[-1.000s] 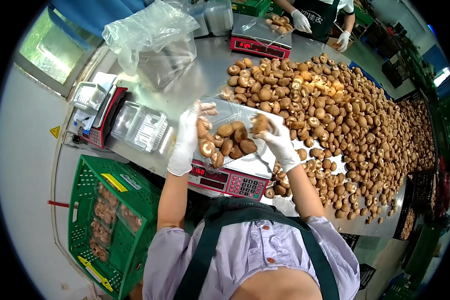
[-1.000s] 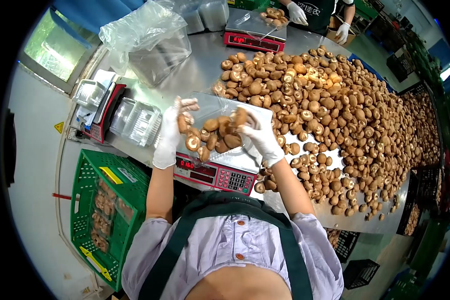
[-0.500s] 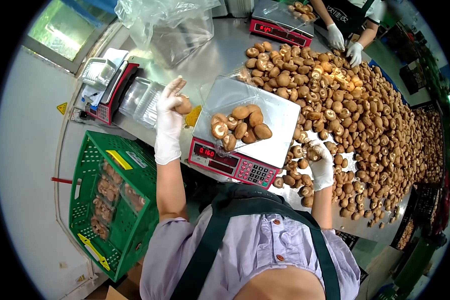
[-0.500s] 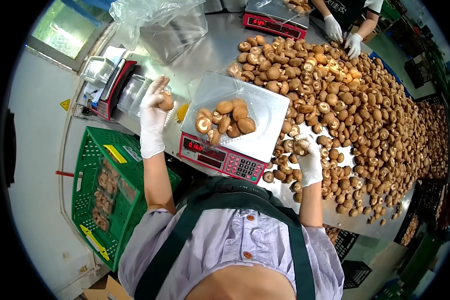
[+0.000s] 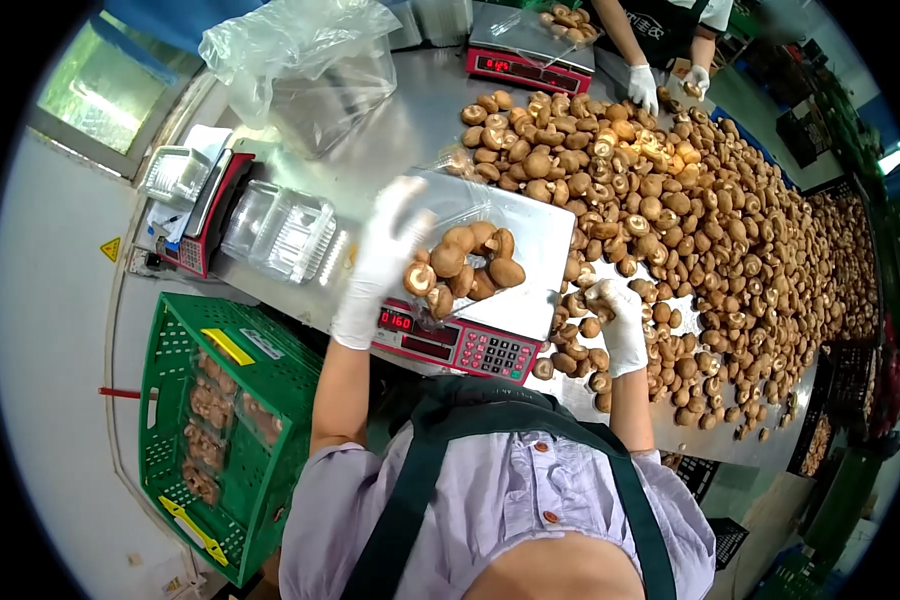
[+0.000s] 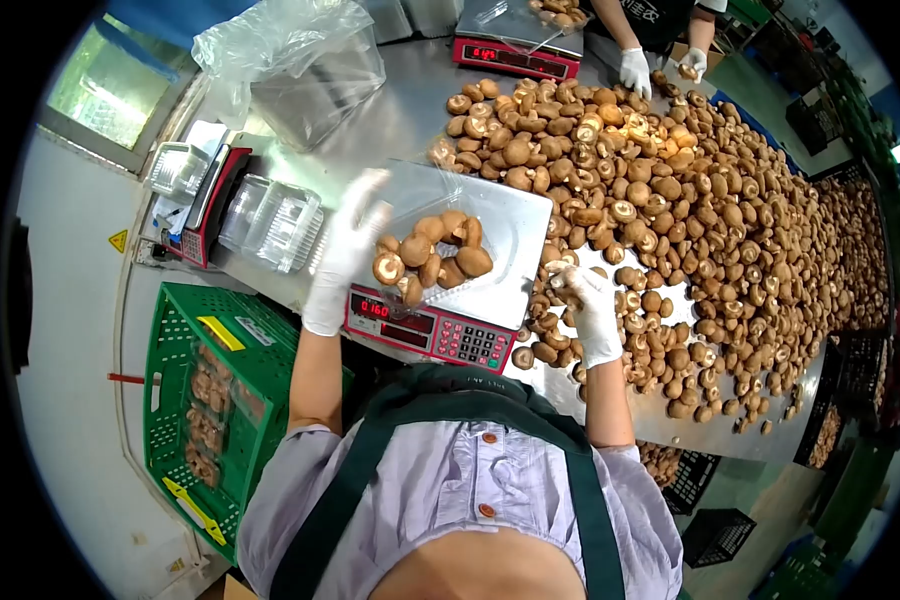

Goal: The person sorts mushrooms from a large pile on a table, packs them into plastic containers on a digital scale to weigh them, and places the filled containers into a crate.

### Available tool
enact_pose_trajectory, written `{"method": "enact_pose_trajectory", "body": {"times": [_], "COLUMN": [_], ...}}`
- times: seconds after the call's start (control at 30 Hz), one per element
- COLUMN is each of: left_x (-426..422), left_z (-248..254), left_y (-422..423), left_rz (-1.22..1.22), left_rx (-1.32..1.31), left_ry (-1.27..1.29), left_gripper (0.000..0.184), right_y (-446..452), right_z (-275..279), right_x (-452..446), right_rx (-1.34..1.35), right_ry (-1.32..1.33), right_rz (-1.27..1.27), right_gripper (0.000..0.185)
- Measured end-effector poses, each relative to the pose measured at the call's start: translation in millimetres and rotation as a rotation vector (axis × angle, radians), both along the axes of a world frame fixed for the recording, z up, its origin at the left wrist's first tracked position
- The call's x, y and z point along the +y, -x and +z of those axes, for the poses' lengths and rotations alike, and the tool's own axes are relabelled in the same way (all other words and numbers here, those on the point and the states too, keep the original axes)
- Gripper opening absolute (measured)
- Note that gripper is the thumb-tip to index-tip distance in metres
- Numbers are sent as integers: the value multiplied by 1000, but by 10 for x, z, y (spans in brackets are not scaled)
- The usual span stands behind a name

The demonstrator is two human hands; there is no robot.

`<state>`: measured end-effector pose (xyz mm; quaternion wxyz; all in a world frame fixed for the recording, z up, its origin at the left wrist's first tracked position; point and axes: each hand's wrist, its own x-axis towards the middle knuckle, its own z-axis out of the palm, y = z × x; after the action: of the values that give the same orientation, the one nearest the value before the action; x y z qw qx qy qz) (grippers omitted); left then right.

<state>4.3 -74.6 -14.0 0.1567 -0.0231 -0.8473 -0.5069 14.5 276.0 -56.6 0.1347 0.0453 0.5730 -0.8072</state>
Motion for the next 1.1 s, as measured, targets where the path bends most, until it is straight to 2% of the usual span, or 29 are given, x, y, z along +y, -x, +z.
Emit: {"method": "enact_pose_trajectory", "body": {"times": [0.1,0.17,0.3,0.33,0.37,0.43,0.57,0.63,0.7,0.8,0.87,0.9,0.93,1.0,1.03,1.1], "left_x": [-439,-508,-680,-675,-680,-633,-449,-427,-404,-330,-317,-322,-324,-272,-240,-172], "left_z": [71,103,-189,-246,-310,-323,-330,-380,-410,-380,-380,-381,-384,-270,-210,-126], "left_y": [-1,-91,-129,-124,-105,-70,26,72,118,168,172,143,99,-113,-247,-511], "left_rz": [256,451,483,427,368,359,358,313,296,333,287,282,187,83,83,-31], "left_rx": [19,-180,-258,-267,-273,-293,-342,-363,-355,-316,-150,-153,-60,71,70,29], "left_ry": [-150,-561,-708,-765,-822,-835,-808,-845,-887,-986,-1099,-1100,-1015,-819,-819,-280], "left_gripper": [30,29,35,38,41,45,47,49,51,53,46,46,42,31,31,30], "right_y": [-52,-49,-12,16,33,100,168,198,223,285,256,222,175,199,218,244], "right_z": [253,325,449,485,579,535,468,467,524,485,455,515,596,538,521,571], "right_x": [-179,-321,-613,-704,-790,-866,-921,-886,-888,-955,-1040,-1083,-1089,-975,-908,-796], "right_rx": [74,261,664,777,845,849,895,727,687,467,490,521,653,635,618,252], "right_ry": [-384,-559,-972,-1011,-1156,-1244,-1276,-1129,-1129,-818,-989,-1106,-1104,-1011,-918,-667], "right_rz": [64,109,160,138,167,275,328,323,307,350,288,267,173,116,60,51], "right_gripper": [21,24,35,40,42,45,39,33,31,28,26,26,24,22,20,18]}}
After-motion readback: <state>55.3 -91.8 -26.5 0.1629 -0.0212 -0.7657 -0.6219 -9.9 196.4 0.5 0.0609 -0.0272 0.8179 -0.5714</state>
